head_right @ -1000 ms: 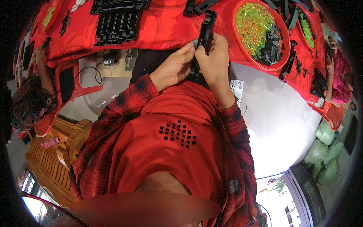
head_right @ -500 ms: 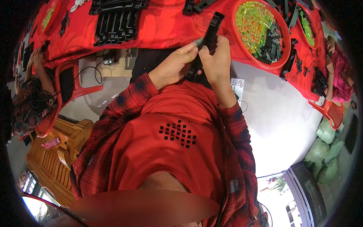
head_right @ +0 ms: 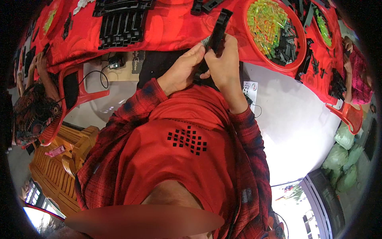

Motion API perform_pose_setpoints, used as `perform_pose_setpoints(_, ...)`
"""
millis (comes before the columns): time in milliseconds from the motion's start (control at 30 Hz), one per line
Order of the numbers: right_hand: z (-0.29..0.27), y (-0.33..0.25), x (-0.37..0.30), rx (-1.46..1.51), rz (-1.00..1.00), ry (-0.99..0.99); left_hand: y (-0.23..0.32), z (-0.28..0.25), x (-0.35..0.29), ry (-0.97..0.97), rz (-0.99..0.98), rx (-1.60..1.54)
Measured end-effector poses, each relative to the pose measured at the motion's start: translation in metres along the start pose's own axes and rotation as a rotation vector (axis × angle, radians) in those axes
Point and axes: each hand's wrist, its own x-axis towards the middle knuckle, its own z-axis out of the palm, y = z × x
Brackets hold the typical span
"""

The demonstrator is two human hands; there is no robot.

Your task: The person assembles plastic items by picking small inserts from a bowl and fitting them into black plastic housings by hand.

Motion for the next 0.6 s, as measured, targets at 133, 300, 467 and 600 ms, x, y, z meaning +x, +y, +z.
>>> perform_pose_setpoints(133, -0.011, 0.018, 0.009, -0.110, -0.156, -0.072, -0.003, -0.007, 0.001, -0.027, 0.031, 0.152)
perform_pose_setpoints(300, -0.005, -0.002, -0.008, -0.031, 0.010, -0.009, 0.008, 0.015, 0.001, -0.001, -0.042, -0.054)
perform_pose_setpoints(467, -0.010, -0.006, -0.017, -0.298, -0.102, -0.017, 0.008, 0.005, 0.001, -0.124, -0.092, -0.337)
perform_pose_setpoints(600, -0.008, -0.019, -0.026, -0.099, -0.106, -0.029, 0.005, 0.002, 0.004, -0.263, -0.088, -0.469)
